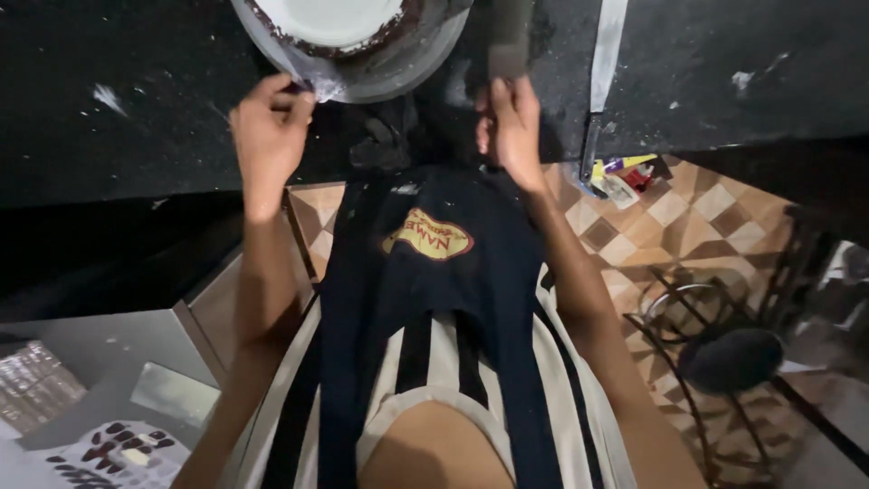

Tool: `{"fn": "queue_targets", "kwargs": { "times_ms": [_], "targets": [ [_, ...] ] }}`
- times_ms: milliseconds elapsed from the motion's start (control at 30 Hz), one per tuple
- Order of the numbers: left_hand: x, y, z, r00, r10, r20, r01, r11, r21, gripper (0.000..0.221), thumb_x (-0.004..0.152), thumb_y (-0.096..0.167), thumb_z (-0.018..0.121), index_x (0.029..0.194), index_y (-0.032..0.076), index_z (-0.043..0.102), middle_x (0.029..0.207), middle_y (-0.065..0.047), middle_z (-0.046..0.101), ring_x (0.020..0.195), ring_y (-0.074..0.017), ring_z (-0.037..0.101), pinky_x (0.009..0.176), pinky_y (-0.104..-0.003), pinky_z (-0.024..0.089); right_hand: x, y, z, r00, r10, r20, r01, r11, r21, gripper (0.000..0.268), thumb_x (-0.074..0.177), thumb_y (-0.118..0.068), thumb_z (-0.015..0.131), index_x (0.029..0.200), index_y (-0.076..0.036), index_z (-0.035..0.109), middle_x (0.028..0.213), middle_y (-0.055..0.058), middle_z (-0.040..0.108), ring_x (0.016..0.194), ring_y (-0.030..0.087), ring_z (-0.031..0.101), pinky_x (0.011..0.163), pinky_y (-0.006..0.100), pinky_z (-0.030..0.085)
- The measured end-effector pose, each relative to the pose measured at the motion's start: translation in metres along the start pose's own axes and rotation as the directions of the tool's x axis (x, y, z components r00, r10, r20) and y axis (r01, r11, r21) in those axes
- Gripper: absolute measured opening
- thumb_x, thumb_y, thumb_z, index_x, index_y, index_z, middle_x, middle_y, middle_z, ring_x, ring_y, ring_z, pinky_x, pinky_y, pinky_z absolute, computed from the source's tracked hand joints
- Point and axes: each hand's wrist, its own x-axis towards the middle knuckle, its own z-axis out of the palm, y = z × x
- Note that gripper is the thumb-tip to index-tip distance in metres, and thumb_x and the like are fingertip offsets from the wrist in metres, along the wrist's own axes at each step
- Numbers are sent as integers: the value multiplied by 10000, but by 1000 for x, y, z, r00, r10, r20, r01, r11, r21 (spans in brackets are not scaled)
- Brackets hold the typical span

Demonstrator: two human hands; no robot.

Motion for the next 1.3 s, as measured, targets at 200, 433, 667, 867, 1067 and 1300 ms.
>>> {"fn": "queue_targets", "kwargs": {
  "times_ms": [200, 433, 667, 867, 1067, 1300],
  "targets": [
    [15, -35, 6, 982, -174, -68, 142, 931, -338, 399, 1095, 155, 578, 1454, 33, 454, 1234, -161, 696, 999, -247, 759, 765, -383, 669, 32, 21, 26, 981, -141, 134, 145, 989, -23, 226, 1184, -248, 460, 1335, -88, 513, 835, 14, 582, 530, 102, 486, 462, 249, 371],
    [5, -23, 19, 979, -150, 137, 203, 701, -684, 497, 1050, 133, 539, 1520, 101, 382, 1297, -133, 674, 1098, -281, 759, 815, -386, 694, 35, 12, 37, 923, -329, 202, 367, 910, -194, 409, 1204, -238, 453, 1587, -100, 481, 767, -38, 577, 574, 58, 492, 531, 232, 386],
    [1, -20, 17, 969, -164, 187, 247, 719, -649, 484, 1064, 139, 577, 1521, 82, 429, 1297, -126, 649, 976, -282, 785, 662, -333, 649, 34, 16, 43, 939, -274, 208, 321, 916, -241, 332, 1196, -210, 476, 1473, -67, 589, 798, -30, 579, 611, 60, 495, 564, 236, 379],
    [-1, -16, 21, 951, -161, 265, 294, 741, -604, 452, 1067, 182, 558, 1489, 94, 422, 1342, -173, 680, 935, -261, 804, 603, -281, 642, 38, 22, 35, 889, -423, 174, 457, 807, -374, 204, 1250, -199, 516, 1183, -38, 622, 805, -2, 576, 674, 64, 497, 592, 233, 434],
    [-1, -16, 22, 940, -119, 320, 304, 716, -628, 415, 1091, 191, 579, 1454, 32, 455, 1357, -184, 696, 935, -283, 789, 595, -282, 619, 28, 10, 41, 966, -224, 129, 253, 924, -286, 211, 1182, -198, 518, 1120, -25, 623, 730, -22, 559, 538, 58, 500, 489, 241, 378],
    [-2, -20, 16, 945, -108, 309, 291, 706, -645, 484, 1060, 175, 612, 1481, 73, 396, 1367, -186, 667, 923, -275, 798, 585, -273, 620, 26, 18, 38, 920, -353, 170, 391, 841, -373, 230, 1191, -197, 542, 1115, -10, 652, 727, -11, 573, 616, 77, 511, 542, 266, 408]
  ]
}}
